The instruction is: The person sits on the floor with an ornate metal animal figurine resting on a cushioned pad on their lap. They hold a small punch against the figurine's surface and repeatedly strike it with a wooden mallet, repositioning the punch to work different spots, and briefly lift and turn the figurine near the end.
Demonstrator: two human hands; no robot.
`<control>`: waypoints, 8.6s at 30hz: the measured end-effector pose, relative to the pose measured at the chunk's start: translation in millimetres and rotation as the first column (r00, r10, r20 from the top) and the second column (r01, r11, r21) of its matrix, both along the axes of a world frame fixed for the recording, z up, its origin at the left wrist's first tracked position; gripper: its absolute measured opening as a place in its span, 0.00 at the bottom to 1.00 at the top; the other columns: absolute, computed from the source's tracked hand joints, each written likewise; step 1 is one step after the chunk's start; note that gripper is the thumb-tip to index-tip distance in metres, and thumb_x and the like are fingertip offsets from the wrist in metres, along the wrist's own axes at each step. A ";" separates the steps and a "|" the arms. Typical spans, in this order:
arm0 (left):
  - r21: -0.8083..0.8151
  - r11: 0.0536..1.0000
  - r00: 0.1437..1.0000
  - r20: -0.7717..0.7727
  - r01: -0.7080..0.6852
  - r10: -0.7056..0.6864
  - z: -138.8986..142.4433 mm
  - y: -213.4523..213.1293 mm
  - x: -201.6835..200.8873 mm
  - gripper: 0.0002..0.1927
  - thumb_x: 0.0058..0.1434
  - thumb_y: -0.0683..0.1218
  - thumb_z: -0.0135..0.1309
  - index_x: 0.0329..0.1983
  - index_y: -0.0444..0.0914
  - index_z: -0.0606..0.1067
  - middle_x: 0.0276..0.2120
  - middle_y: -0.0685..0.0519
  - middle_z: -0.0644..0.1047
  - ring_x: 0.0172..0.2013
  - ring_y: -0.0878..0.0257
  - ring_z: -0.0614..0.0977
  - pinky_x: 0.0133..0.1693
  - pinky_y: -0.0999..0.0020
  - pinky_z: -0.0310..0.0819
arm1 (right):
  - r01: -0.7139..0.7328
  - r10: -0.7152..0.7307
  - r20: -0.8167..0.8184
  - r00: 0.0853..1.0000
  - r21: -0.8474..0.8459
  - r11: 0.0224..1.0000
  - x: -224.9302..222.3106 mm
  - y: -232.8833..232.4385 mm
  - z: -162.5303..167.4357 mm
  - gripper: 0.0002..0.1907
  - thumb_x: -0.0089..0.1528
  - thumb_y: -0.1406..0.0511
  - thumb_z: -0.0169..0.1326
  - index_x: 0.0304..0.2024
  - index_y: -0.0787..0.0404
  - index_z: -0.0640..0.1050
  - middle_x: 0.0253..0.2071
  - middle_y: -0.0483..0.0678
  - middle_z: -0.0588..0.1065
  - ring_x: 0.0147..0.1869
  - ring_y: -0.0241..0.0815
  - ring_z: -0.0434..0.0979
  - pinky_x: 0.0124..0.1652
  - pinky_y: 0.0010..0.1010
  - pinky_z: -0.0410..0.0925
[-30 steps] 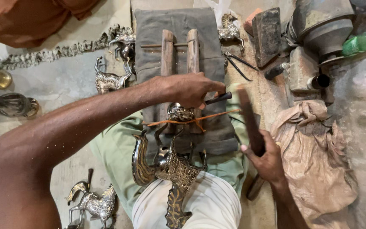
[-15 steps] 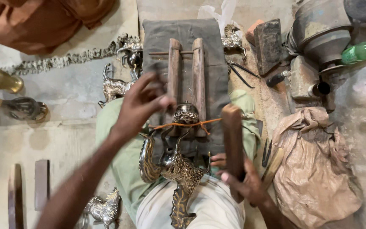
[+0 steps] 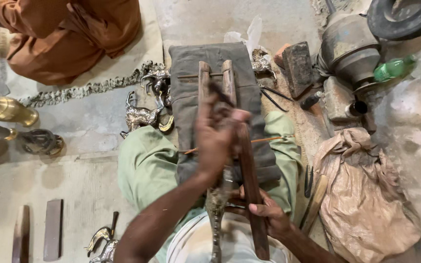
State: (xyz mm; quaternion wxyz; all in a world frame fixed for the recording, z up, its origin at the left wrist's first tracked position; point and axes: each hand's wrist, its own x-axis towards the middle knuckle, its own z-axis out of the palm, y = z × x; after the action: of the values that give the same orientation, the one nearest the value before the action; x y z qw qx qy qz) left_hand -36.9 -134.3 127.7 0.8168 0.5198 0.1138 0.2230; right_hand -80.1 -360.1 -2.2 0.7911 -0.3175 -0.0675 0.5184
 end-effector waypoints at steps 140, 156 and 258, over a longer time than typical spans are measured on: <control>0.389 0.919 0.997 0.005 0.064 -0.071 -118.0 52.3 -36.2 0.26 0.66 0.34 0.53 0.66 0.36 0.65 0.34 0.50 0.83 0.36 0.65 0.86 0.38 0.70 0.83 | 0.623 0.722 0.208 -0.660 -0.385 0.681 232.7 108.5 242.6 0.31 0.55 0.65 0.63 0.62 0.57 0.74 0.47 0.53 0.78 0.49 0.53 0.81 0.49 0.46 0.76; 0.369 0.929 0.997 0.063 0.020 -0.046 -122.1 49.7 -36.3 0.21 0.69 0.34 0.52 0.64 0.35 0.66 0.35 0.49 0.83 0.39 0.63 0.87 0.41 0.69 0.85 | 0.686 0.837 0.134 -0.530 -0.512 0.516 225.4 119.6 246.5 0.28 0.60 0.66 0.61 0.64 0.59 0.72 0.43 0.51 0.78 0.42 0.48 0.82 0.42 0.42 0.77; -0.072 0.997 0.999 0.054 0.005 -0.001 -152.9 48.8 -34.4 0.09 0.67 0.37 0.59 0.49 0.30 0.75 0.42 0.44 0.83 0.43 0.58 0.86 0.48 0.61 0.85 | 0.533 0.480 -0.233 -0.846 -0.386 0.753 187.0 163.4 245.7 0.19 0.62 0.56 0.50 0.55 0.50 0.73 0.43 0.47 0.79 0.42 0.48 0.82 0.33 0.39 0.78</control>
State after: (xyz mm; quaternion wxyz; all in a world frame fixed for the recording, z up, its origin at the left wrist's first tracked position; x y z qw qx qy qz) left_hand -71.4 -85.5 -25.2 0.8382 0.4840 0.0988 0.2313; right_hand 106.9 -196.7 243.5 0.3124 0.6647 0.6657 0.1323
